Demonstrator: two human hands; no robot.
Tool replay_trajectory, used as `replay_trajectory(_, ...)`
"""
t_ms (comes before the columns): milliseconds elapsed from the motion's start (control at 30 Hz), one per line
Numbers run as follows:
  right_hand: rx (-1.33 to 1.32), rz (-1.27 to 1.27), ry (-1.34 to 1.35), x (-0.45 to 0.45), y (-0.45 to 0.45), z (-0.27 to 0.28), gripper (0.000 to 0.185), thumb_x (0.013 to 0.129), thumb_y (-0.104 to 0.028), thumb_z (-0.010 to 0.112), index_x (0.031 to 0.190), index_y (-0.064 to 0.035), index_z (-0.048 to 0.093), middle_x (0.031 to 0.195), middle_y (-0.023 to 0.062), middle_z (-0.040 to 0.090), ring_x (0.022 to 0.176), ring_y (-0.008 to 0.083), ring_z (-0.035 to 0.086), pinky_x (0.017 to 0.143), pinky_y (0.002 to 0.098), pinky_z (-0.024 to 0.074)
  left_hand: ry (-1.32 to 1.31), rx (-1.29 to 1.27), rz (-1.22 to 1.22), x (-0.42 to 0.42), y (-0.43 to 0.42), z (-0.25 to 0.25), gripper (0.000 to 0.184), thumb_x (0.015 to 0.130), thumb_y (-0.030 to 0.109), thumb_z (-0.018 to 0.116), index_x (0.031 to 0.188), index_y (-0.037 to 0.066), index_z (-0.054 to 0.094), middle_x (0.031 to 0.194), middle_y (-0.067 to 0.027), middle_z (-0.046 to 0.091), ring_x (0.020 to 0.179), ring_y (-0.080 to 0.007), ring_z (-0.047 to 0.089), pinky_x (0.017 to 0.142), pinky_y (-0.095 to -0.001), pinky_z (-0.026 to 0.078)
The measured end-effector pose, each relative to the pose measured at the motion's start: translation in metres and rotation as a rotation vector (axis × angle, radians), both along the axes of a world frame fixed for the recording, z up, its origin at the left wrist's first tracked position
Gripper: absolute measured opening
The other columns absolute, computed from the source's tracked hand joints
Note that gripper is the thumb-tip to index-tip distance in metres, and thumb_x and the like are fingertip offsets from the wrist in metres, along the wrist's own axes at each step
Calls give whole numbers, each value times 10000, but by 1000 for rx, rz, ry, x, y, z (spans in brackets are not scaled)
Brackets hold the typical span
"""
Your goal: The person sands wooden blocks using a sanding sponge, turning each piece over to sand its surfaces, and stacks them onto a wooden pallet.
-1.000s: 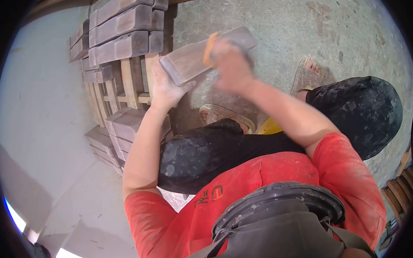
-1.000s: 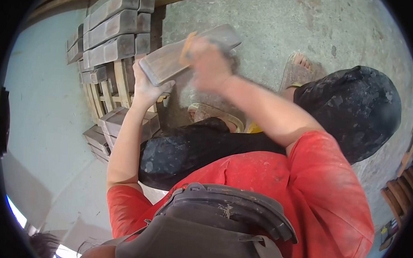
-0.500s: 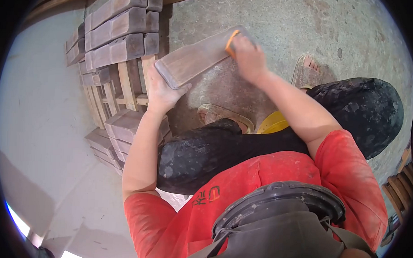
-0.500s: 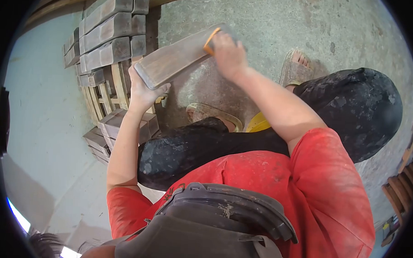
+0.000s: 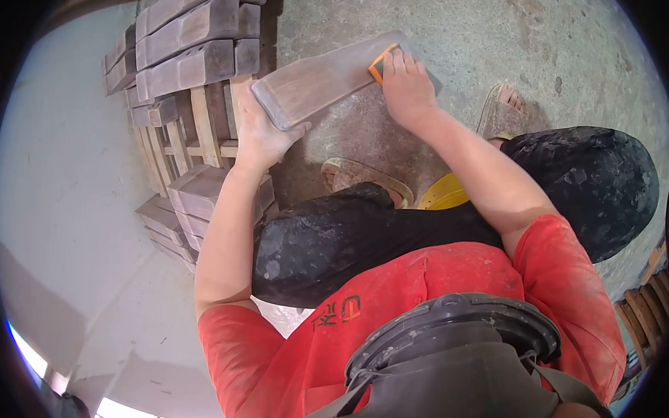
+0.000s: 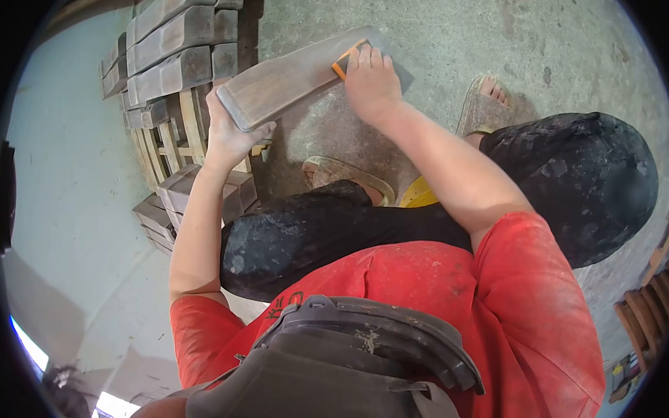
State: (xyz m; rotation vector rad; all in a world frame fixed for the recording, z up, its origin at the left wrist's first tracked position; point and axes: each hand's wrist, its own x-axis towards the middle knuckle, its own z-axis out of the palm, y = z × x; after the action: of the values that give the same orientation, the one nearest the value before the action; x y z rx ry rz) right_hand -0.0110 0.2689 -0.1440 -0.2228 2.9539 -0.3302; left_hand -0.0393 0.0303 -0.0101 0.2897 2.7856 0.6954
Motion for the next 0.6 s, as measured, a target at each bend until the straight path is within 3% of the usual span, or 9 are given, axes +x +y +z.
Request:
replay_trajectory(133,-143,-1,17,-21,31,-46,669,782,-128,613,1381,77,397,1410,246,454,1319,329,445,1084,393,370,-18,-25,13,0,7,9,926,575,199,882,1273,4,305,1201,-218,449,1138,-397,492,967,-446,430)
replay_trajectory(200,-357,-204,-36,-32,34,-53,692,702,-166,677,1318,66,462,1353,232,494,1294,324,453,1066,377,383,-8,-34,32,-1,15,15,905,584,205,871,1265,5,310,1201,-221,448,1128,-400,493,963,-448,431)
replay_trajectory(300,-742,204,107,-30,-14,67,582,626,-202,717,1131,43,564,1176,211,548,1160,366,498,1030,445,382,34,-37,-5,3,12,7,905,587,202,862,1272,3,306,1195,-232,452,1132,-400,488,960,-451,432)
replay_trajectory(333,-783,285,311,-21,-40,84,698,636,-277,726,1220,51,530,1276,241,515,1250,399,447,1080,472,335,23,47,35,7,6,-2,822,622,216,838,1270,19,372,1174,-227,467,1133,-401,483,955,-466,432)
replay_trajectory(433,-971,508,368,2,-63,115,900,694,-407,737,1383,65,401,1437,288,393,1392,411,310,1144,501,255,254,-309,-550,11,-20,-12,767,716,287,778,1377,83,447,1358,-215,452,1265,-409,422,1059,-479,363)
replay_trajectory(500,-999,486,444,-3,-56,94,838,749,-404,719,1376,59,413,1428,263,415,1384,396,329,1130,517,273,210,-146,-331,8,-14,-1,862,676,299,818,1387,59,394,1358,-225,461,1277,-390,426,1045,-475,383)
replay_trajectory(533,-1036,309,470,-14,-51,65,746,803,-359,686,1379,34,420,1435,230,424,1379,372,345,1134,486,277,45,-67,-100,7,1,6,868,638,255,842,1346,55,381,1325,-220,464,1275,-369,438,1033,-456,404)
replay_trajectory(567,-951,195,300,-26,-32,30,722,827,-398,657,1363,30,431,1426,228,430,1361,375,361,1130,471,283,-113,19,132,7,8,10,877,601,212,866,1305,52,369,1293,-215,468,1272,-348,450,1021,-436,426)
replay_trajectory(600,-851,81,146,-36,-8,-2,704,851,-438,628,1347,26,441,1416,225,436,1342,378,378,1127,457,290,-92,31,132,9,9,9,877,601,212,866,1305,52,369,1293,-215,468,1272,-348,450,1021,-436,426)
